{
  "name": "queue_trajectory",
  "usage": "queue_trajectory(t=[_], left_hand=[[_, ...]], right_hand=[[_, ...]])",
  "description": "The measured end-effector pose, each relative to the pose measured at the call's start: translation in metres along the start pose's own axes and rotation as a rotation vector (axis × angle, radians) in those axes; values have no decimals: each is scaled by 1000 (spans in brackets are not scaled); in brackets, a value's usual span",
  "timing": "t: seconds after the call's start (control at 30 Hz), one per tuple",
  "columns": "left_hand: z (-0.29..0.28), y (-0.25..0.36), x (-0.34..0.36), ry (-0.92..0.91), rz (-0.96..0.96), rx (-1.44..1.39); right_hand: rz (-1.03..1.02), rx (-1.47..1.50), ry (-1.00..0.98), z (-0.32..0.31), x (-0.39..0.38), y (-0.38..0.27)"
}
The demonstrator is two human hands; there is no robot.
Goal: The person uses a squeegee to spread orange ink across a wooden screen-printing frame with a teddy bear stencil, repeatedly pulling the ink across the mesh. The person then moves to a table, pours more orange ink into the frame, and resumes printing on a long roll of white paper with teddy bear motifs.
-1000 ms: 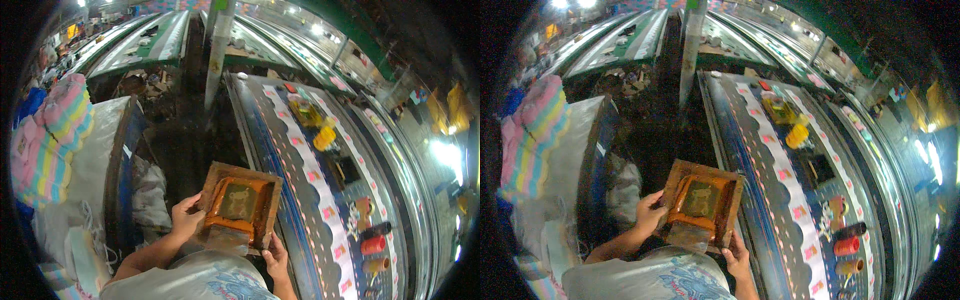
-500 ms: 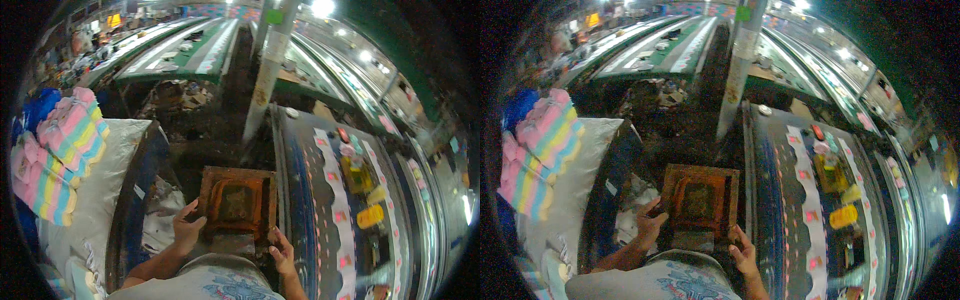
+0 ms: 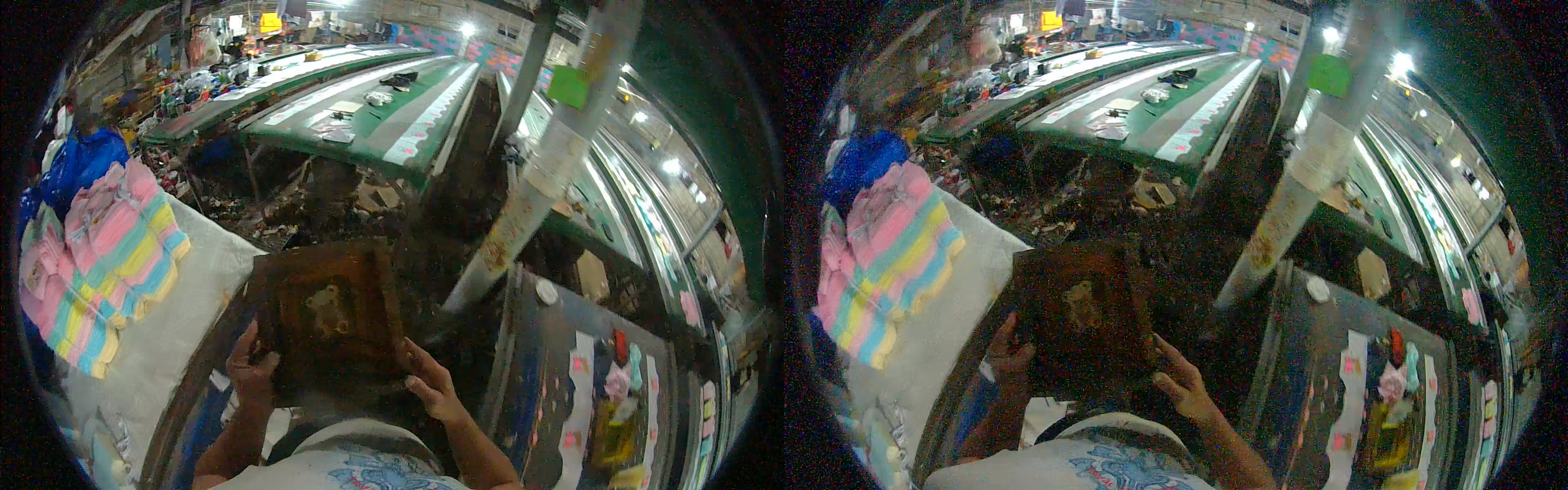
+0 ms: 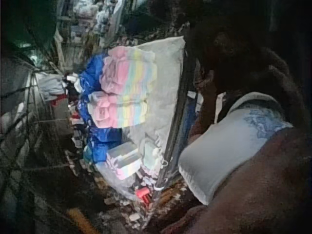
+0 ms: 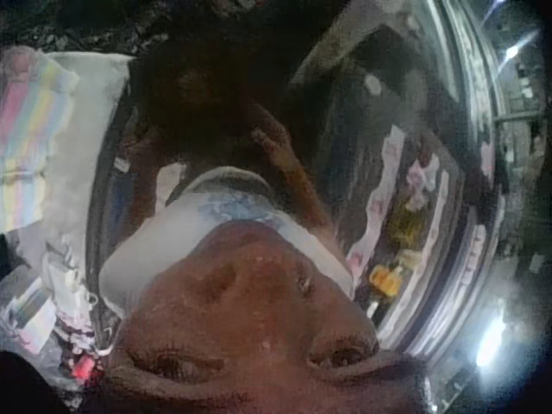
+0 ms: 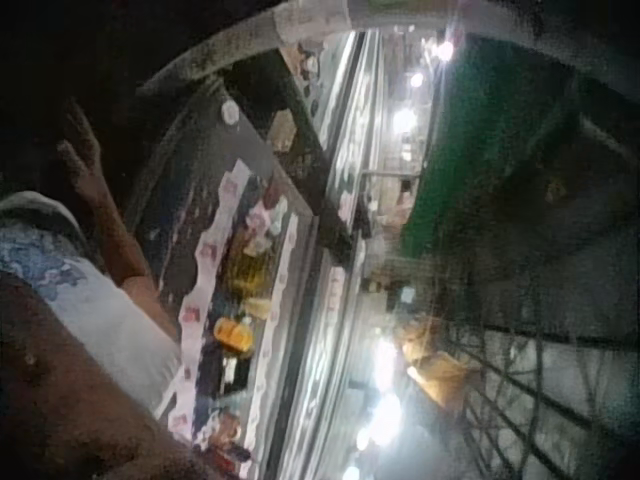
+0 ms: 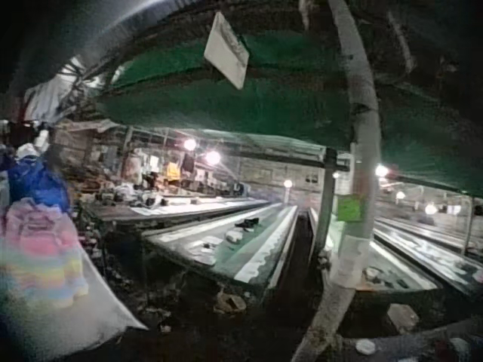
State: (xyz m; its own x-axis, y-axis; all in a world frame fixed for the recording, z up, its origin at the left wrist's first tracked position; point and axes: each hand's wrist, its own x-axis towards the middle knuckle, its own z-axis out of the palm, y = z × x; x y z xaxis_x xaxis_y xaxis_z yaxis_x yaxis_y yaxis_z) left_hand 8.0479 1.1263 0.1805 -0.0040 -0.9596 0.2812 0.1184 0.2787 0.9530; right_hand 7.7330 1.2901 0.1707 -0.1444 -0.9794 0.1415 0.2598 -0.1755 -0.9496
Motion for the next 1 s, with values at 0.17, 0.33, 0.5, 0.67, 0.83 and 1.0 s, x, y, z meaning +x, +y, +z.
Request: queue_trajectory(t=[0.17,0.33,0.5,0.67,0.83,1.0], left_hand=[[38,-24,115,177,-19,103],[89,-55,227,322,-57,30],[139,-75,313,427,-58,19],[194,-117,377,505,-43,-53],[277,-154,437,575,-27,-172],[366,-176,507,574,-96,-78]], right_hand=[[-32,-74,-190,-36,188,0],[65,0,-268,-66,347,-9],[85,-17,-360,-110,470,5],[92,-40,-469,-165,580,26],[163,-35,-563,-238,681,19],[58,-183,-571,-322,763,1]])
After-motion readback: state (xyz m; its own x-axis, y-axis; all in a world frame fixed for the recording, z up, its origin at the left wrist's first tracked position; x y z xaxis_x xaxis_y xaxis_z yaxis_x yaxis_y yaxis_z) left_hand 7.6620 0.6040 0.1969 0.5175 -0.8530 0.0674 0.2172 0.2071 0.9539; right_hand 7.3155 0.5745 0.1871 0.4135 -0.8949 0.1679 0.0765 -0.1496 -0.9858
